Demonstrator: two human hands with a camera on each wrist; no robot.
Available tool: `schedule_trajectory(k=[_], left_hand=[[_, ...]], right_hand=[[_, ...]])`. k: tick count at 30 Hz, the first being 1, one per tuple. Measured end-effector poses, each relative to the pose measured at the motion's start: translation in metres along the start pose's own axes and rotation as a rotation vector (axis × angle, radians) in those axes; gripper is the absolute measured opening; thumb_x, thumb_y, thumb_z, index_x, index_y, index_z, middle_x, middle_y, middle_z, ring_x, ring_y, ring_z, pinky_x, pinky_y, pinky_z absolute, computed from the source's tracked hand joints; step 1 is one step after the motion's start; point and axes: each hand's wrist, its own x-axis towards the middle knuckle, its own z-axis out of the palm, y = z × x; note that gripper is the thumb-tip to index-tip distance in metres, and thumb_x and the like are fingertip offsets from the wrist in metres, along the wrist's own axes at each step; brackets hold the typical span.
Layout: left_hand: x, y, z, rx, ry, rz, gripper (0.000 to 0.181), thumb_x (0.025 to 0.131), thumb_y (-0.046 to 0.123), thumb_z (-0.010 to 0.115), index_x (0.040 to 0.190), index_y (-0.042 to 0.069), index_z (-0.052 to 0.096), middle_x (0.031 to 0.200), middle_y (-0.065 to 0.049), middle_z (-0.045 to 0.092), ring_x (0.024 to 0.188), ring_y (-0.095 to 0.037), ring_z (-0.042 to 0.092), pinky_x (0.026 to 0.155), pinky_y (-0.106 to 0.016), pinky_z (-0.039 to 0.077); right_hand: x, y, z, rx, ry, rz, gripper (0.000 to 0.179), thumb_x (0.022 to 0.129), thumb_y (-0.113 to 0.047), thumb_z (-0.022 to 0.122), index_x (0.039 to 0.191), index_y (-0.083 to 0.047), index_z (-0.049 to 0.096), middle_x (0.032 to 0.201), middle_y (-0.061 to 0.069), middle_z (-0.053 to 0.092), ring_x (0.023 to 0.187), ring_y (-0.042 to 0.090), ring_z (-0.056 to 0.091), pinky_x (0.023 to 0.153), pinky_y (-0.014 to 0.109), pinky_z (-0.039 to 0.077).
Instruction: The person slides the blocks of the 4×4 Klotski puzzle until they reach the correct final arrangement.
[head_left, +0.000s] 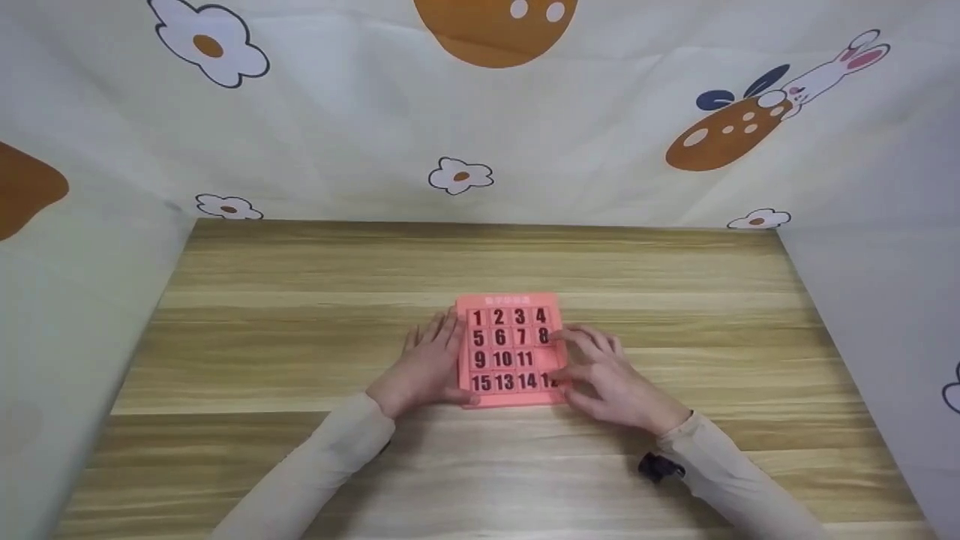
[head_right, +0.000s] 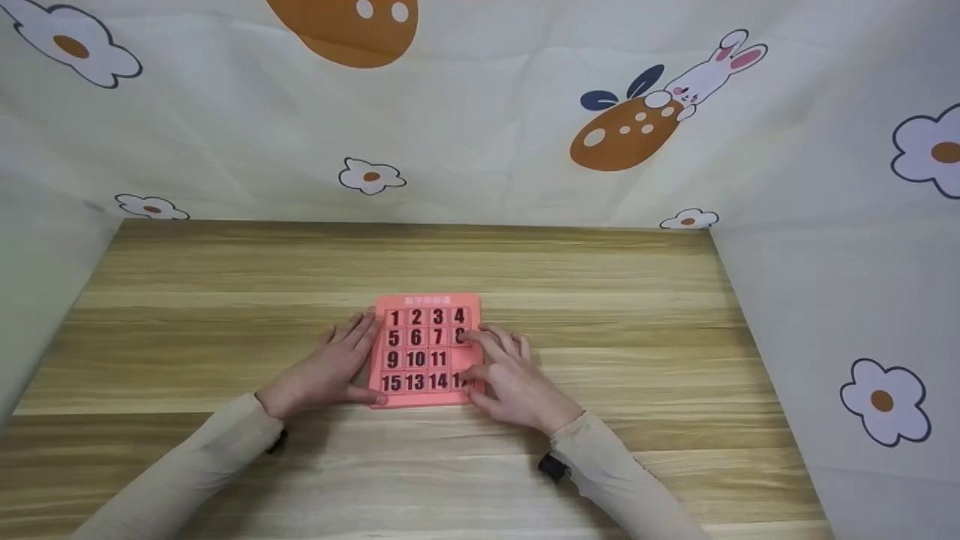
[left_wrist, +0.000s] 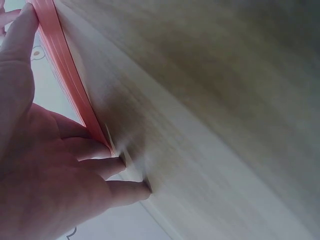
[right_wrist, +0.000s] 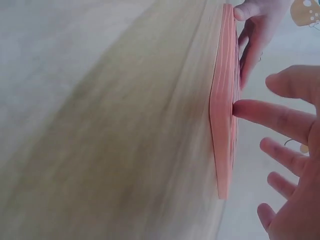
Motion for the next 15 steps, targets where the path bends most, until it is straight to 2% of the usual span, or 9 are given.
schedule_trajectory(k=[8, 15], left_hand=[[0.0, 0.0, 0.0, 0.004, -0.009, 0.009, 0.123, 0.073, 0.059, 0.076, 0.153, -0.002, 0.006, 0.159, -0.019, -0.002, 0.145, -0.036, -0.001, 0.112, -0.06, 0.003], [-0.001, 0.0, -0.001, -0.006, -0.016, 0.0, 0.123, 0.072, 0.059, 0.076, 0.154, -0.001, 0.005, 0.159, -0.018, -0.004, 0.145, -0.036, -0.002, 0.113, -0.059, 0.001]], right_hand=[[0.014, -0.005, 0.006, -0.054, -0.057, 0.034, 0.045, 0.082, -0.015, 0.066, 0.127, -0.014, 0.064, 0.148, 0.02, 0.034, 0.134, 0.038, 0.028, 0.102, 0.058, 0.025], [0.017, -0.006, 0.007, -0.05, -0.116, 0.071, 0.044, 0.087, -0.017, 0.064, 0.131, -0.019, 0.063, 0.153, 0.018, 0.028, 0.136, 0.042, 0.024, 0.105, 0.065, 0.02]])
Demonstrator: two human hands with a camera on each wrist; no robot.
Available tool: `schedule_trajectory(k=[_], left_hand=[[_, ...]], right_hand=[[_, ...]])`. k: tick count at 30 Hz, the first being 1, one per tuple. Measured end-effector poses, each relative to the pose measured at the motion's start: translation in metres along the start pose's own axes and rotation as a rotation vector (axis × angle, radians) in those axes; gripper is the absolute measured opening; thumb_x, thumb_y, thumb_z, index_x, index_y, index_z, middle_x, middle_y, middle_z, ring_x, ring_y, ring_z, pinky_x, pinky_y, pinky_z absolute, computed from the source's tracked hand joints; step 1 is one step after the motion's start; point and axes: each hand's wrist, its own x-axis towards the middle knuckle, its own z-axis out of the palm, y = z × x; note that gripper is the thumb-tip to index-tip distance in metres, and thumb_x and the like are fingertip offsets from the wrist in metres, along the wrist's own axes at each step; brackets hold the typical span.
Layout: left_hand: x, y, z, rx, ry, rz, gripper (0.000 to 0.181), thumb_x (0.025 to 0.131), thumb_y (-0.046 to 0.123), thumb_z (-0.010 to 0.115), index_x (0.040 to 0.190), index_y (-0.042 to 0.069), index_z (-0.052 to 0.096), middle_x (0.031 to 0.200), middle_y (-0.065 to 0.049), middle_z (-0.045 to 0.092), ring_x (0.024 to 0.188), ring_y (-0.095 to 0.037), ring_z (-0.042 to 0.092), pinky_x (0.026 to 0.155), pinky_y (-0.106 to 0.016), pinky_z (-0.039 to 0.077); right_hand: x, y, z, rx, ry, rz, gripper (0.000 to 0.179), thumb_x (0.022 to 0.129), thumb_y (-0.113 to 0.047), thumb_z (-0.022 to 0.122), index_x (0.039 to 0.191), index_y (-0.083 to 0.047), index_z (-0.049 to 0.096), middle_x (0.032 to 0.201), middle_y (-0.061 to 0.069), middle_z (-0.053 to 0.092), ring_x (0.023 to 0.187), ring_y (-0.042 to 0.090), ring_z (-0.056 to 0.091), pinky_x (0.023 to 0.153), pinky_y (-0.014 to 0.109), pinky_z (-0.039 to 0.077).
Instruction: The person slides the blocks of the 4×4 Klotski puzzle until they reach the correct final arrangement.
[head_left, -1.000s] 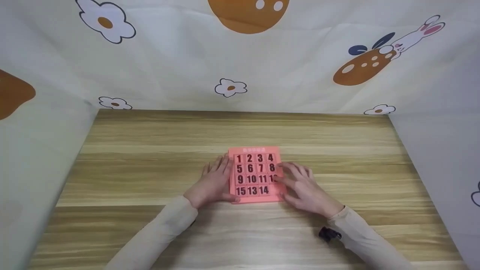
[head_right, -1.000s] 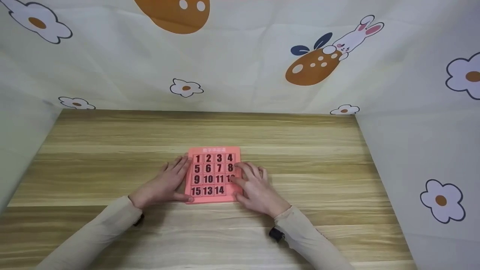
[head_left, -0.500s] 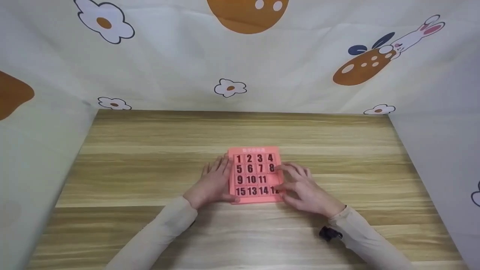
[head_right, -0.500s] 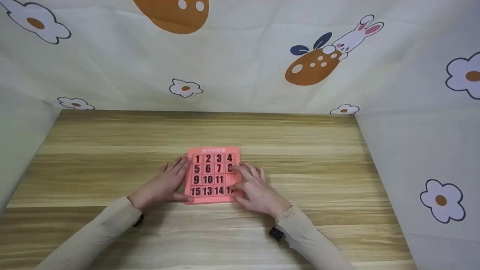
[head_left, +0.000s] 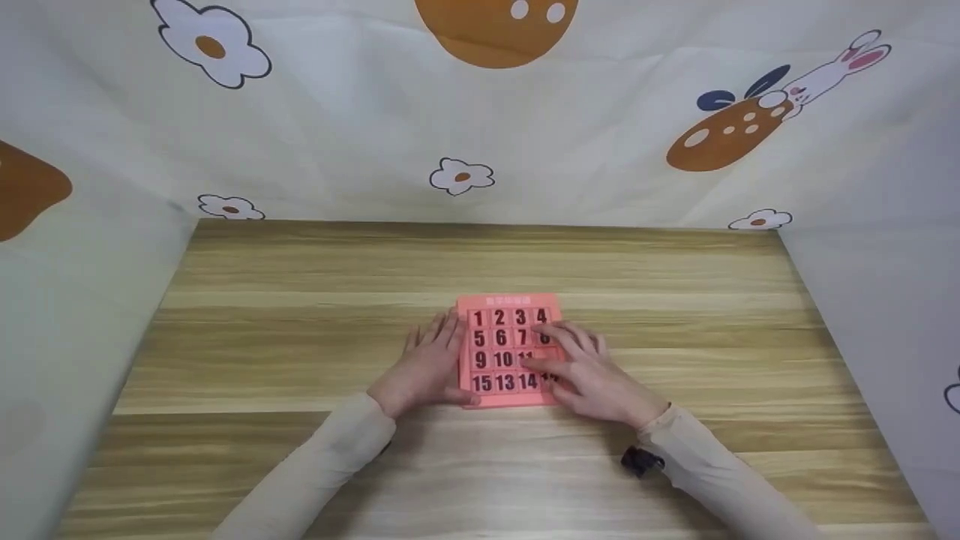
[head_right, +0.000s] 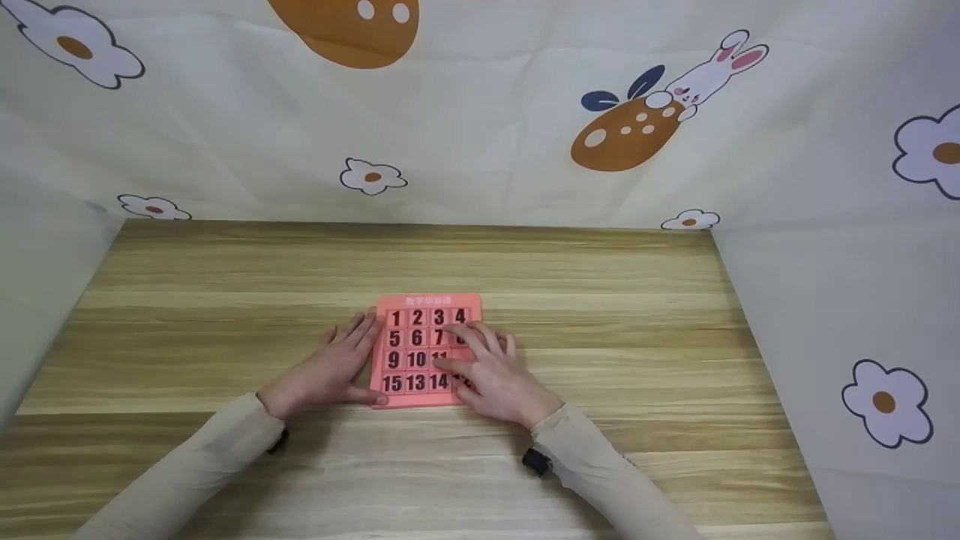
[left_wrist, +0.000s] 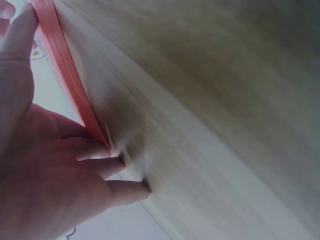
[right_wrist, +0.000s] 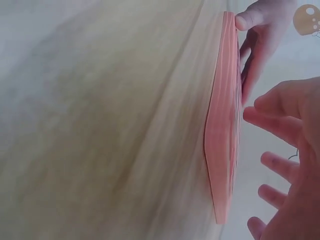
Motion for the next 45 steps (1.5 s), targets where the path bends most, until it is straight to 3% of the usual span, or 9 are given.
schedule_trajectory(k=[8, 13, 19, 23, 30, 34, 40, 45], left_hand=[[0.001, 0.0, 0.0, -0.005, 0.01, -0.005, 0.124, 0.07, 0.06, 0.076, 0.154, 0.0, 0.006, 0.159, -0.018, -0.004, 0.144, -0.036, -0.001, 0.112, -0.059, 0.001], [0.001, 0.001, 0.001, -0.004, 0.019, -0.003, 0.125, 0.07, 0.06, 0.076, 0.154, -0.001, 0.007, 0.159, -0.019, -0.002, 0.144, -0.037, 0.001, 0.112, -0.059, 0.001], [0.0, 0.001, 0.001, -0.006, 0.024, 0.022, 0.123, 0.072, 0.059, 0.076, 0.153, -0.003, 0.008, 0.159, -0.019, -0.001, 0.145, -0.036, 0.001, 0.113, -0.06, 0.003], [0.0, 0.002, 0.0, 0.003, 0.019, 0.021, 0.122, 0.072, 0.059, 0.075, 0.153, -0.003, 0.008, 0.159, -0.019, -0.001, 0.144, -0.037, 0.001, 0.112, -0.06, 0.004], [0.0, 0.001, 0.0, 0.0, 0.02, -0.004, 0.122, 0.072, 0.057, 0.077, 0.153, -0.002, 0.007, 0.159, -0.018, -0.001, 0.145, -0.036, 0.001, 0.113, -0.059, 0.004], [-0.001, 0.0, 0.0, 0.0, 0.019, -0.001, 0.123, 0.071, 0.058, 0.077, 0.153, -0.002, 0.007, 0.159, -0.018, -0.002, 0.144, -0.037, 0.0, 0.113, -0.059, 0.003], [-0.001, -0.001, 0.0, 0.016, 0.024, 0.016, 0.122, 0.071, 0.059, 0.076, 0.153, -0.003, 0.01, 0.159, -0.02, 0.001, 0.144, -0.037, 0.002, 0.113, -0.059, 0.004], [-0.002, -0.001, 0.001, 0.02, 0.027, 0.023, 0.121, 0.072, 0.059, 0.075, 0.153, -0.003, 0.011, 0.159, -0.02, 0.002, 0.144, -0.037, 0.003, 0.112, -0.061, 0.005]], right_hand=[[-0.004, 0.006, -0.008, -0.055, 0.157, 0.079, 0.016, 0.082, -0.014, 0.07, 0.096, -0.017, 0.077, 0.144, 0.013, 0.043, 0.133, 0.041, 0.03, 0.1, 0.066, 0.021], [0.003, 0.001, -0.004, -0.038, 0.127, 0.039, 0.031, 0.082, -0.012, 0.067, 0.112, -0.014, 0.073, 0.146, 0.015, 0.04, 0.133, 0.043, 0.029, 0.102, 0.065, 0.021], [0.013, -0.01, 0.007, -0.031, -0.021, -0.006, 0.046, 0.087, -0.018, 0.061, 0.133, -0.022, 0.061, 0.153, 0.015, 0.028, 0.137, 0.043, 0.022, 0.104, 0.064, 0.02], [0.015, -0.011, 0.005, -0.023, -0.044, 0.006, 0.043, 0.088, -0.02, 0.061, 0.131, -0.022, 0.063, 0.154, 0.013, 0.027, 0.139, 0.042, 0.019, 0.105, 0.063, 0.019], [0.014, -0.007, -0.003, -0.012, 0.074, 0.059, 0.024, 0.082, -0.012, 0.066, 0.103, -0.017, 0.076, 0.148, 0.012, 0.039, 0.136, 0.041, 0.026, 0.102, 0.065, 0.02], [0.02, -0.012, 0.001, -0.014, 0.067, 0.033, 0.032, 0.081, -0.011, 0.066, 0.112, -0.016, 0.073, 0.149, 0.013, 0.037, 0.136, 0.04, 0.026, 0.103, 0.064, 0.021], [0.035, -0.026, 0.012, -0.08, -0.057, -0.059, 0.051, 0.087, -0.019, 0.063, 0.138, -0.025, 0.056, 0.154, 0.014, 0.026, 0.138, 0.043, 0.022, 0.105, 0.067, 0.018], [0.039, -0.03, 0.014, -0.094, -0.105, -0.079, 0.052, 0.088, -0.02, 0.062, 0.14, -0.027, 0.054, 0.156, 0.012, 0.023, 0.139, 0.041, 0.02, 0.107, 0.067, 0.014]])
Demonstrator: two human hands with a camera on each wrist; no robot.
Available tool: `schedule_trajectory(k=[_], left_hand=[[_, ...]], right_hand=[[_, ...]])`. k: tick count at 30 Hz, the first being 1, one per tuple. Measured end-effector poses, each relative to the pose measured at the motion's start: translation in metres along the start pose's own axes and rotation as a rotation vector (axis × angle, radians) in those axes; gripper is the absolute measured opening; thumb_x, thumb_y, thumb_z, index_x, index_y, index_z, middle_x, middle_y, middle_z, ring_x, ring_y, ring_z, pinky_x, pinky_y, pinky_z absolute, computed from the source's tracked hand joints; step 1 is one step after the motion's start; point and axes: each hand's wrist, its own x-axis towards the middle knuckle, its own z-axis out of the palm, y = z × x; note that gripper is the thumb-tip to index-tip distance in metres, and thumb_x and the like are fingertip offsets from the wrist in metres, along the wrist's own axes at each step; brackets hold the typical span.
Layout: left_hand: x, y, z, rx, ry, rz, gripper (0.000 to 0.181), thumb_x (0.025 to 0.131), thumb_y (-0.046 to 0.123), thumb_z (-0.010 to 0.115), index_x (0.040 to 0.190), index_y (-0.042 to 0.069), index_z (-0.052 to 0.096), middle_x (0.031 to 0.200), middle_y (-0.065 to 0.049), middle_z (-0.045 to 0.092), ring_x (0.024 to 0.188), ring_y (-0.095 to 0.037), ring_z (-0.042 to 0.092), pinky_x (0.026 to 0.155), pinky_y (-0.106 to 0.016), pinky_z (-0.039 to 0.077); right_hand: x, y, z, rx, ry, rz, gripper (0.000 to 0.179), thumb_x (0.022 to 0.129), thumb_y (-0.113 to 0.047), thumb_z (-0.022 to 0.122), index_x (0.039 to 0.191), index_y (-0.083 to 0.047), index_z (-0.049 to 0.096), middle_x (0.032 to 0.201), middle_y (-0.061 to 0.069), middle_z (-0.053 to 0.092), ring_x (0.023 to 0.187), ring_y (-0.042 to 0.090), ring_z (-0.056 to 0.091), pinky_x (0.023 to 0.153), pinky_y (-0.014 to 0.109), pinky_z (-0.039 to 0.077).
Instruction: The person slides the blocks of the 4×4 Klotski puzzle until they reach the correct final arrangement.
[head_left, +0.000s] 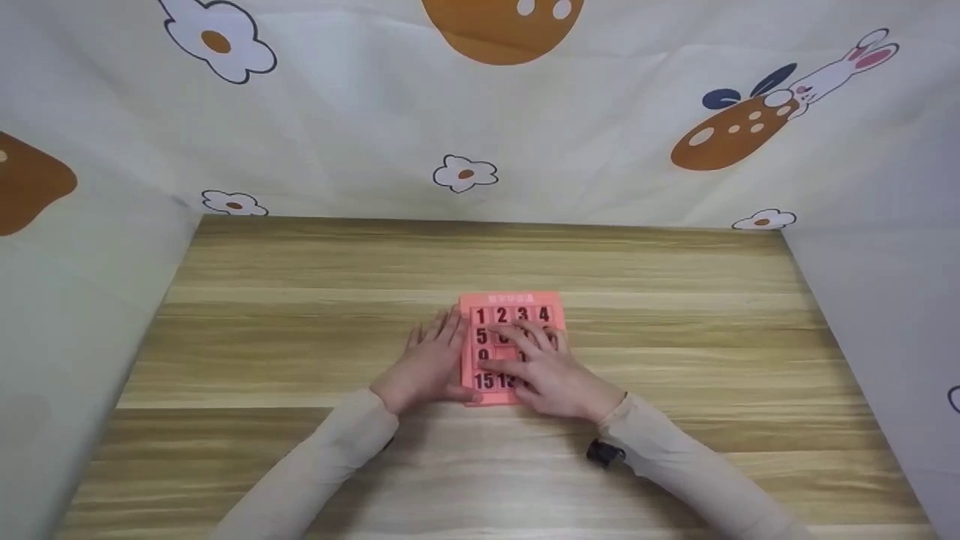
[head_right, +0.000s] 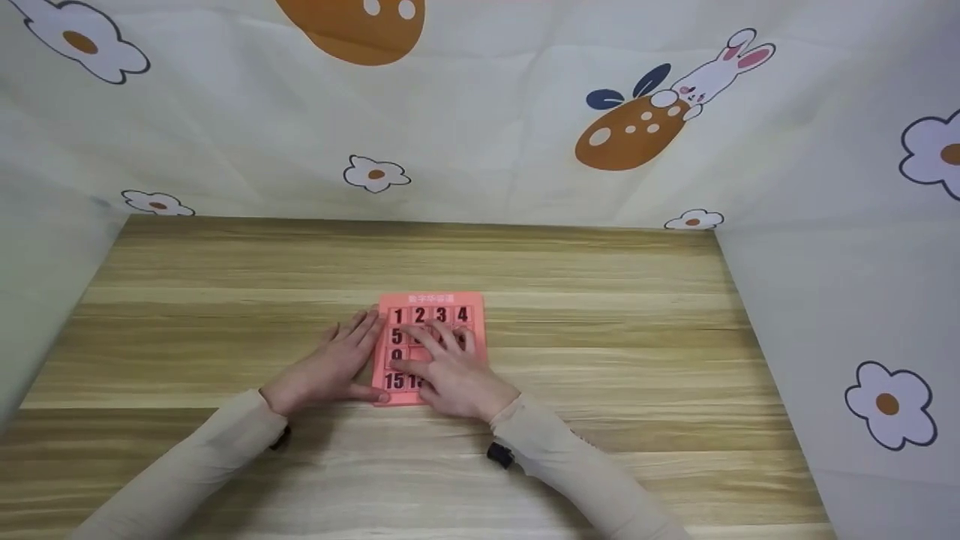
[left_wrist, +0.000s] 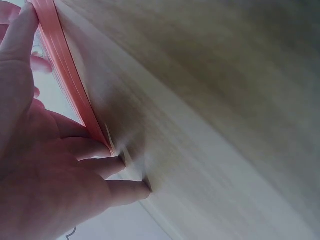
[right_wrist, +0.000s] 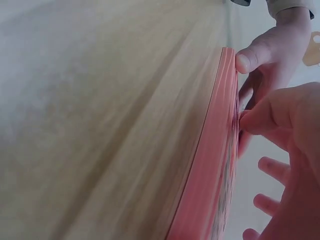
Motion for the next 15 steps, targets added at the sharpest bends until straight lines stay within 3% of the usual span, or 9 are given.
schedule_trajectory(k=[6, 15], left_hand=[[-0.0007, -0.0001, -0.0009, 0.005, 0.017, 0.003, 0.12, 0.073, 0.057, 0.077, 0.152, -0.005, 0.012, 0.159, -0.021, 0.006, 0.144, -0.038, 0.005, 0.112, -0.061, 0.009], [0.0005, 0.0014, -0.0014, 0.0, 0.002, 0.003, 0.121, 0.072, 0.058, 0.076, 0.152, -0.004, 0.01, 0.158, -0.021, 0.002, 0.144, -0.038, 0.003, 0.112, -0.061, 0.006]], right_hand=[[-0.0064, 0.0046, 0.0007, 0.019, 0.01, 0.017, 0.053, 0.088, -0.02, 0.062, 0.14, -0.028, 0.054, 0.156, 0.01, 0.023, 0.139, 0.042, 0.018, 0.106, 0.067, 0.016], [-0.0026, 0.0014, 0.0024, 0.027, -0.025, 0.017, 0.055, 0.089, -0.023, 0.062, 0.143, -0.029, 0.05, 0.158, 0.01, 0.02, 0.14, 0.04, 0.017, 0.108, 0.066, 0.012]])
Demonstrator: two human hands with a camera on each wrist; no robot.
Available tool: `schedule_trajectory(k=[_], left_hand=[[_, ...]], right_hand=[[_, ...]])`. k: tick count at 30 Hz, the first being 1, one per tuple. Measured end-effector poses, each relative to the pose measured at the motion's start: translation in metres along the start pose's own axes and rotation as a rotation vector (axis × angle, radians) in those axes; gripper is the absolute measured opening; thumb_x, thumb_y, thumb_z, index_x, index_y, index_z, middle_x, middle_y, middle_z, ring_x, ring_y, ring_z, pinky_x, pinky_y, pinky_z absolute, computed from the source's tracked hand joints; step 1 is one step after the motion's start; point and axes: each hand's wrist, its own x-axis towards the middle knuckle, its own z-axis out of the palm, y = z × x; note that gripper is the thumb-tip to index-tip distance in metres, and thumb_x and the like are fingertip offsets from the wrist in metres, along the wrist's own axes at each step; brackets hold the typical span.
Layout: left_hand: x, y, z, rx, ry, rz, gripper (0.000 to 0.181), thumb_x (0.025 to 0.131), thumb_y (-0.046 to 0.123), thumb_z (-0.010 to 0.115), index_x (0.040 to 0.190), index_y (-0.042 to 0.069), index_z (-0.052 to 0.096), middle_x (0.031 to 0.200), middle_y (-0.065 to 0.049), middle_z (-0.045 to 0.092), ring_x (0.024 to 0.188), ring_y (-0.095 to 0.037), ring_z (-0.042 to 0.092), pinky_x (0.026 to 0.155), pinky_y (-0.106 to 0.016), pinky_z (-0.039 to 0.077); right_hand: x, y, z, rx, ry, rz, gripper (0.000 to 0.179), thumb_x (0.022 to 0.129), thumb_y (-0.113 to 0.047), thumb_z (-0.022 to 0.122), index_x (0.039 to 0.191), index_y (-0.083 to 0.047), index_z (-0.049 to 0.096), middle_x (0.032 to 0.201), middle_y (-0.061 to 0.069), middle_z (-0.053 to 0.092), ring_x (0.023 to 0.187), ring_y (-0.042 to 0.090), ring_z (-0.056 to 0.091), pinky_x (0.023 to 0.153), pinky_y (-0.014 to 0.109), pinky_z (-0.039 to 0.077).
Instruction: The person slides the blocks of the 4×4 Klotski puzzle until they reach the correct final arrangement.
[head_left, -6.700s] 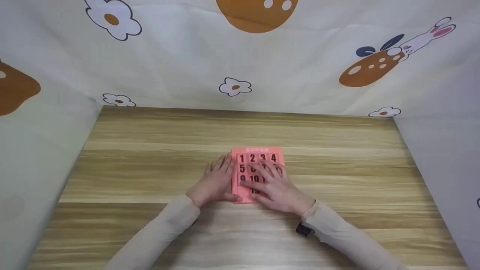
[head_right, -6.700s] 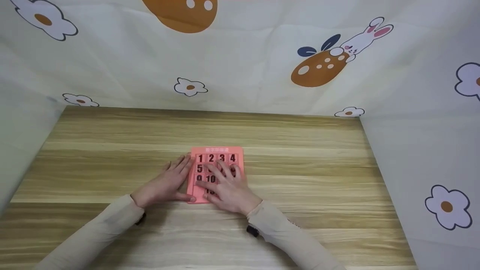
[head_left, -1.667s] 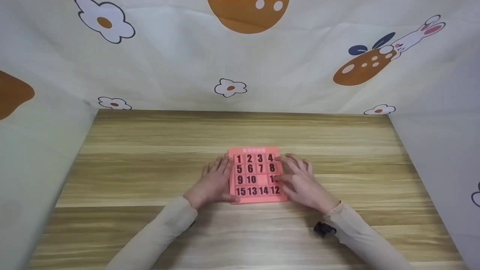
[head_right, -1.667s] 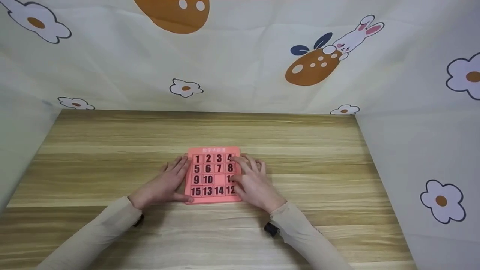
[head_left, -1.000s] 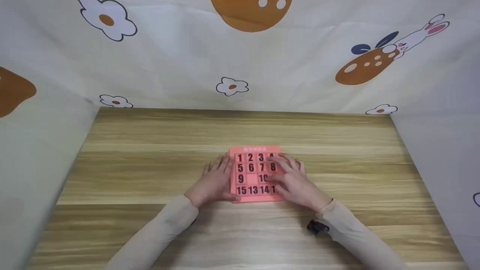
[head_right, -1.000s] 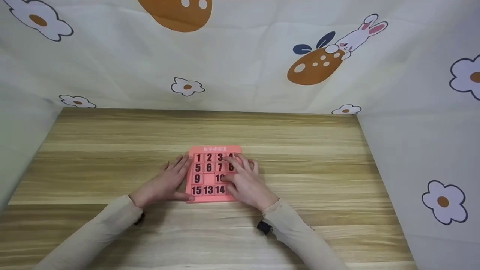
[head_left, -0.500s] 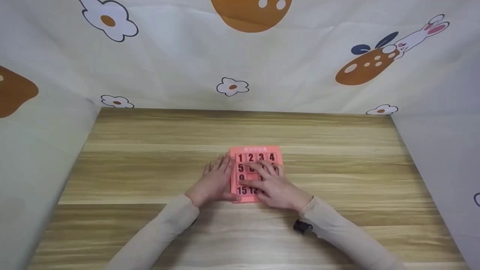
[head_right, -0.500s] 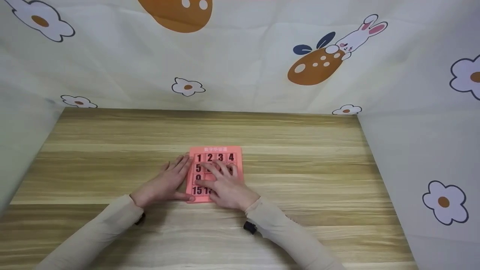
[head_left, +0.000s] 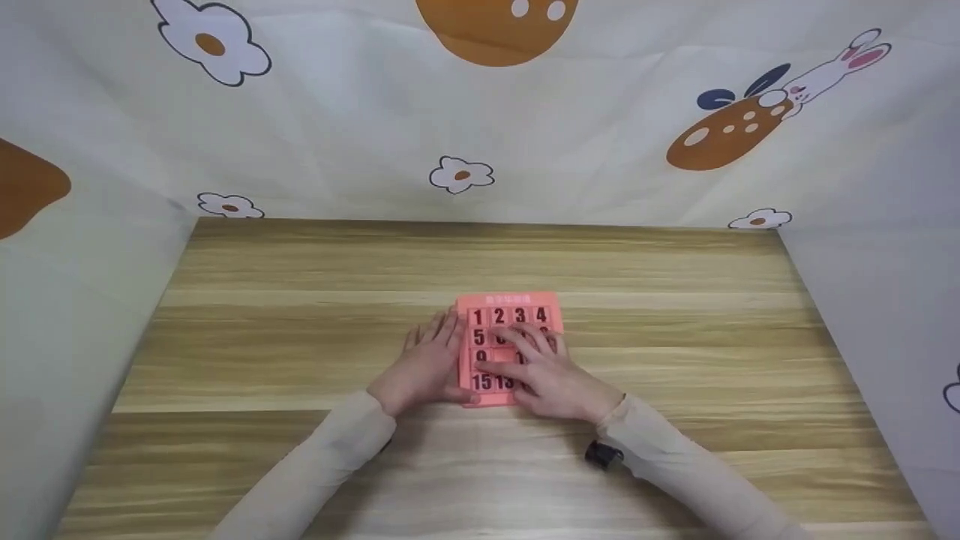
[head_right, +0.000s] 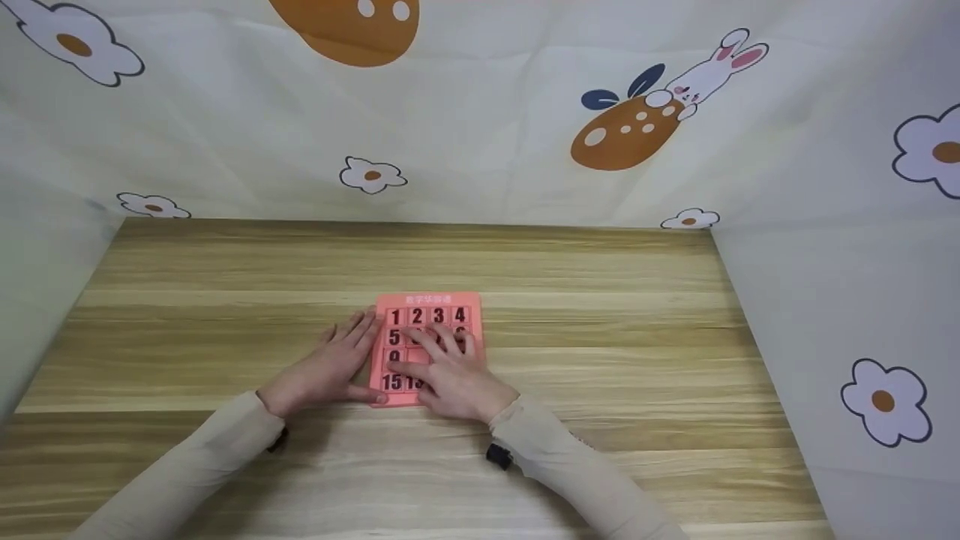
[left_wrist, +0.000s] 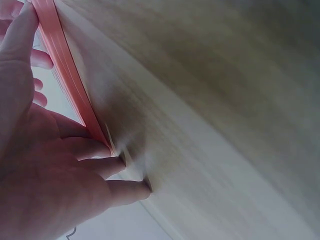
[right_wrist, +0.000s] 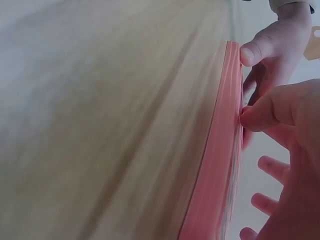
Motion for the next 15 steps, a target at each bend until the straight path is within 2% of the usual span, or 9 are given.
schedule_trajectory(k=[10, 13, 15], left_hand=[[0.0007, -0.0015, 0.0013, -0.003, -0.013, -0.014, 0.12, 0.072, 0.058, 0.075, 0.153, -0.003, 0.01, 0.159, -0.019, 0.0, 0.144, -0.036, 0.001, 0.112, -0.06, 0.004], [0.0006, -0.0015, 0.0017, -0.005, -0.009, -0.013, 0.121, 0.072, 0.058, 0.076, 0.153, -0.003, 0.01, 0.159, -0.019, 0.0, 0.144, -0.037, 0.001, 0.112, -0.06, 0.004], [0.0004, -0.0014, 0.0018, -0.007, -0.008, -0.015, 0.121, 0.072, 0.058, 0.076, 0.153, -0.003, 0.009, 0.159, -0.019, 0.0, 0.144, -0.037, 0.001, 0.112, -0.06, 0.004]], right_hand=[[0.0032, -0.0021, 0.0001, 0.006, -0.004, 0.003, 0.053, 0.091, -0.022, 0.059, 0.142, -0.029, 0.05, 0.158, 0.009, 0.02, 0.141, 0.039, 0.017, 0.109, 0.065, 0.011], [0.0004, -0.0012, -0.0028, 0.013, 0.025, 0.024, 0.047, 0.091, -0.021, 0.059, 0.137, -0.027, 0.057, 0.156, 0.01, 0.025, 0.14, 0.04, 0.018, 0.108, 0.066, 0.013], [-0.0025, -0.0002, -0.0061, 0.022, 0.062, 0.053, 0.039, 0.09, -0.019, 0.06, 0.129, -0.024, 0.064, 0.153, 0.011, 0.03, 0.14, 0.04, 0.02, 0.107, 0.066, 0.015]])
